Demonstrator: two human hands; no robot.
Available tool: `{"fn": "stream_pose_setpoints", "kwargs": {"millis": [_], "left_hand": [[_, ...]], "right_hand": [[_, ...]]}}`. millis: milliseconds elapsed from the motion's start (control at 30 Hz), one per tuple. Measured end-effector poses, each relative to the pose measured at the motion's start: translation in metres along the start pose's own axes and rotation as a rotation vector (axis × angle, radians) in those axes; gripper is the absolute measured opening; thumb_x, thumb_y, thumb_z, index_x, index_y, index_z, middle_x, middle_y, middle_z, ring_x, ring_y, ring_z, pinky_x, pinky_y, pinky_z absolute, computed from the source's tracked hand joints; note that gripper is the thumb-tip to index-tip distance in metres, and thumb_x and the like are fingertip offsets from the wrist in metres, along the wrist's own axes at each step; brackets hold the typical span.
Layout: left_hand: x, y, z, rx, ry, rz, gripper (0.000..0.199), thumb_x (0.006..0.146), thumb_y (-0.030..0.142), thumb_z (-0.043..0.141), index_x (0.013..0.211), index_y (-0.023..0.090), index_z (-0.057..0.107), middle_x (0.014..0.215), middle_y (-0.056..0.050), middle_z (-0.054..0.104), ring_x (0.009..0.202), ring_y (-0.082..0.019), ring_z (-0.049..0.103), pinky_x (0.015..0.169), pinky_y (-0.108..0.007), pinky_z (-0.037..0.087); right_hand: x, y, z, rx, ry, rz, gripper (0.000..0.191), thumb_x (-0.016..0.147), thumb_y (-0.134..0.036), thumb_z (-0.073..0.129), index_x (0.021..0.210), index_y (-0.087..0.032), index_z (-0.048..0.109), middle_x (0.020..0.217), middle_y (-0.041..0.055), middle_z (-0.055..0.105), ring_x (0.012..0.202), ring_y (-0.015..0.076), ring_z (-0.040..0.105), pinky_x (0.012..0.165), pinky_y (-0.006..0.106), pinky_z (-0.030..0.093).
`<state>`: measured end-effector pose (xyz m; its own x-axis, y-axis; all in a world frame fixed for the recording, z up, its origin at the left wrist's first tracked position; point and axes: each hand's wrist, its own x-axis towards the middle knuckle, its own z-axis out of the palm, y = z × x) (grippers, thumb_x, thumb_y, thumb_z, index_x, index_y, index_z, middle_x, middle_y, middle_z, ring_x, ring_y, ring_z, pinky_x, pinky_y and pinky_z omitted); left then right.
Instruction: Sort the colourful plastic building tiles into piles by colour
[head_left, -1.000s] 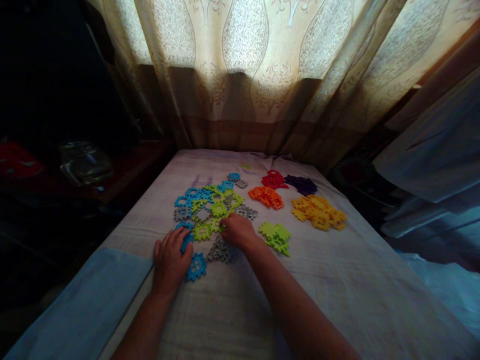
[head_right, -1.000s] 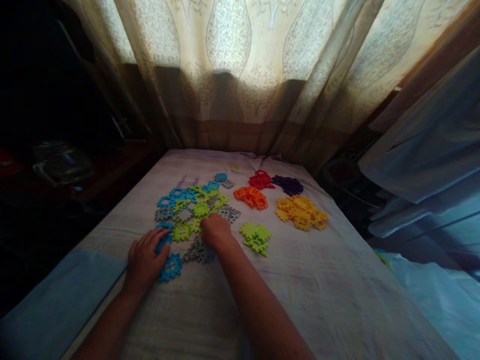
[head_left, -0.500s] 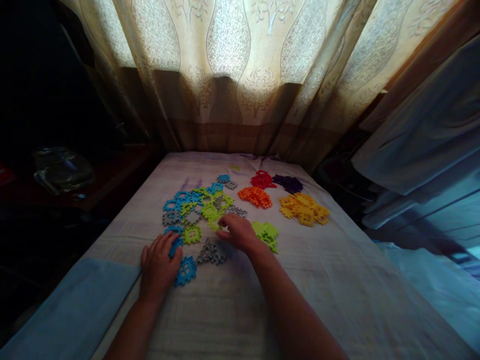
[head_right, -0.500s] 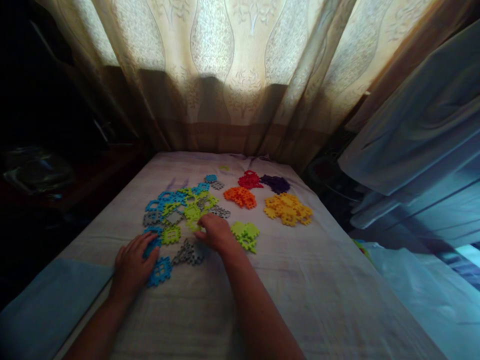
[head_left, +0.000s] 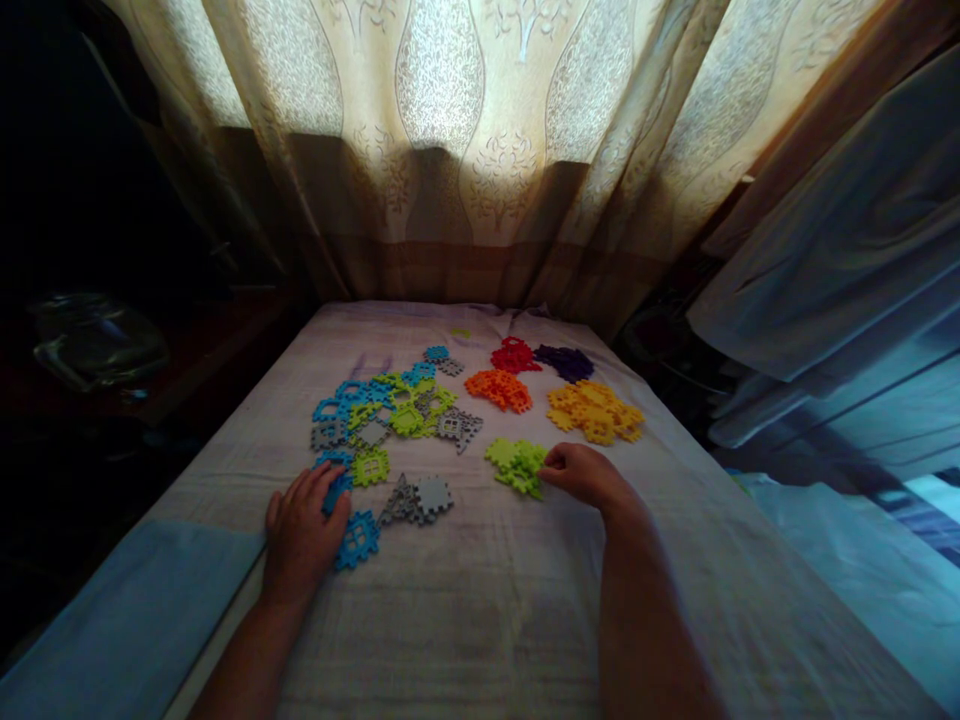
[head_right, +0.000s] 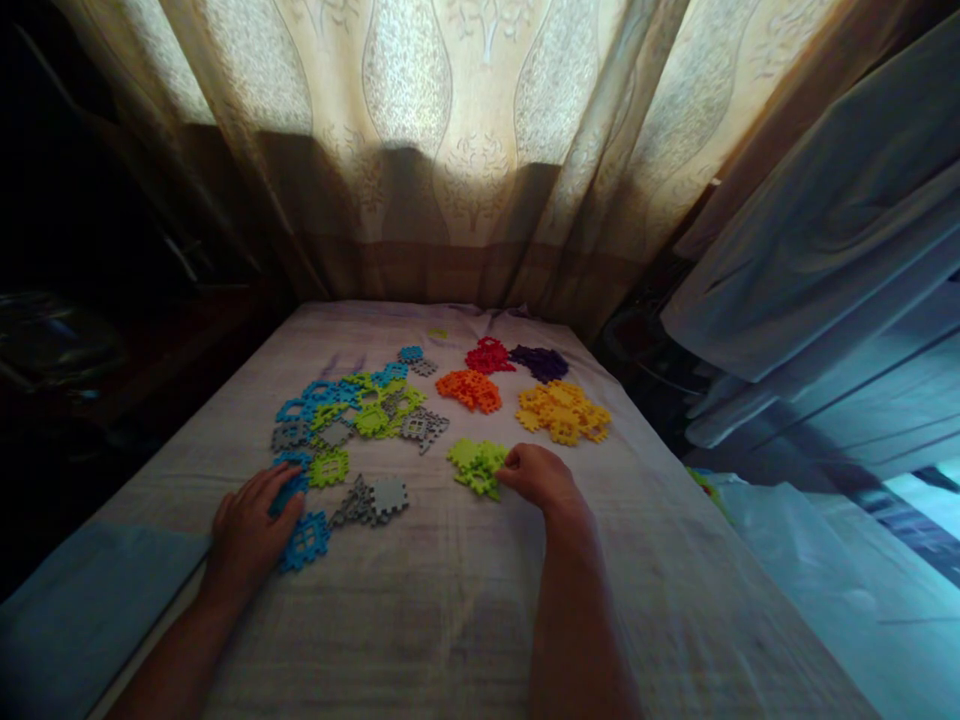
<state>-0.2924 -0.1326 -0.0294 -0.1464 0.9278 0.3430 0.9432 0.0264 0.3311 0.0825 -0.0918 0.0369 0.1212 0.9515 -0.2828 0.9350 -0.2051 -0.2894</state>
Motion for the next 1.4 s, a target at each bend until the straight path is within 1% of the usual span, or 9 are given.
{"fn": "stream_pose_setpoints", "kwargs": {"millis": [200, 367, 600, 700, 800, 1000, 1167, 1300, 1400], "left_hand": [[0.0, 0.0, 0.0, -0.006, 0.003, -0.004, 0.038, 0.089, 0.035, 0.041, 0.118, 0.024, 0.063, 0.131, -0.009, 0.061, 0.126, -0.028, 0.05, 0.109, -0.05, 0.031], [-0.001, 0.003, 0.0, -0.019, -0.016, -0.025, 0.037, 0.089, 0.032, 0.042, 0.119, 0.024, 0.062, 0.131, -0.008, 0.062, 0.126, -0.026, 0.051, 0.111, -0.05, 0.027], [-0.003, 0.006, -0.003, -0.038, -0.019, -0.058, 0.037, 0.088, 0.031, 0.045, 0.121, 0.024, 0.062, 0.133, -0.008, 0.061, 0.127, -0.026, 0.05, 0.113, -0.052, 0.024], [-0.003, 0.006, -0.003, -0.039, -0.027, -0.063, 0.038, 0.089, 0.031, 0.045, 0.122, 0.023, 0.061, 0.134, -0.009, 0.06, 0.128, -0.027, 0.049, 0.113, -0.052, 0.024], [-0.004, 0.006, -0.002, -0.043, -0.019, -0.062, 0.038, 0.089, 0.03, 0.046, 0.123, 0.024, 0.061, 0.134, -0.008, 0.06, 0.129, -0.026, 0.048, 0.114, -0.052, 0.023], [-0.003, 0.007, -0.003, -0.024, -0.018, -0.049, 0.038, 0.089, 0.03, 0.044, 0.122, 0.023, 0.062, 0.134, -0.009, 0.06, 0.129, -0.028, 0.049, 0.112, -0.053, 0.026], [-0.002, 0.005, -0.003, -0.022, -0.026, -0.039, 0.039, 0.089, 0.031, 0.043, 0.121, 0.023, 0.062, 0.133, -0.009, 0.06, 0.128, -0.029, 0.05, 0.111, -0.054, 0.027], [-0.001, 0.003, 0.0, -0.019, -0.009, -0.026, 0.038, 0.088, 0.032, 0.044, 0.121, 0.024, 0.062, 0.133, -0.009, 0.061, 0.128, -0.027, 0.049, 0.111, -0.052, 0.027], [-0.001, 0.003, 0.001, -0.019, -0.007, -0.034, 0.037, 0.088, 0.032, 0.043, 0.119, 0.025, 0.063, 0.131, -0.009, 0.062, 0.127, -0.027, 0.05, 0.111, -0.051, 0.027]], "right_hand": [[-0.003, -0.003, -0.008, -0.019, -0.044, 0.014, 0.018, 0.078, -0.031, 0.063, 0.089, -0.021, 0.073, 0.092, 0.0049, 0.072, 0.081, 0.0166, 0.063, 0.064, 0.024, 0.038], [-0.014, -0.05, -0.009, -0.079, 0.109, -0.106, 0.021, 0.087, -0.03, 0.053, 0.091, -0.022, 0.072, 0.093, 0.0059, 0.072, 0.085, 0.0175, 0.063, 0.066, 0.025, 0.036], [-0.024, -0.15, 0.047, 0.046, 0.117, -0.603, 0.027, 0.088, -0.027, 0.058, 0.113, -0.022, 0.066, 0.118, 0.0068, 0.066, 0.11, 0.0184, 0.059, 0.092, 0.027, 0.04], [-0.015, -0.172, 0.067, 0.028, 0.106, -0.751, 0.036, 0.084, -0.025, 0.061, 0.12, -0.021, 0.063, 0.129, 0.0078, 0.061, 0.119, 0.0198, 0.054, 0.1, 0.03, 0.038], [-0.005, -0.185, 0.074, -0.025, 0.087, -0.806, 0.042, 0.082, -0.027, 0.061, 0.124, -0.02, 0.062, 0.133, 0.0083, 0.059, 0.121, 0.0215, 0.053, 0.101, 0.032, 0.039], [-0.001, -0.195, 0.075, -0.16, 0.084, -0.81, 0.033, 0.082, -0.029, 0.059, 0.113, -0.019, 0.067, 0.119, 0.0096, 0.066, 0.109, 0.0226, 0.059, 0.091, 0.032, 0.043], [-0.003, -0.191, 0.075, -0.213, 0.122, -0.838, 0.024, 0.092, -0.032, 0.049, 0.1, -0.019, 0.067, 0.104, 0.0086, 0.07, 0.1, 0.0211, 0.062, 0.087, 0.031, 0.043], [-0.005, -0.177, 0.067, -0.134, 0.185, -0.677, 0.031, 0.098, -0.03, 0.036, 0.097, -0.021, 0.066, 0.1, 0.0067, 0.071, 0.096, 0.0178, 0.063, 0.083, 0.027, 0.042], [-0.005, -0.151, 0.052, 0.003, 0.226, -0.497, 0.03, 0.098, -0.03, 0.036, 0.105, -0.024, 0.065, 0.105, 0.0043, 0.071, 0.097, 0.0164, 0.063, 0.081, 0.024, 0.042]]}}
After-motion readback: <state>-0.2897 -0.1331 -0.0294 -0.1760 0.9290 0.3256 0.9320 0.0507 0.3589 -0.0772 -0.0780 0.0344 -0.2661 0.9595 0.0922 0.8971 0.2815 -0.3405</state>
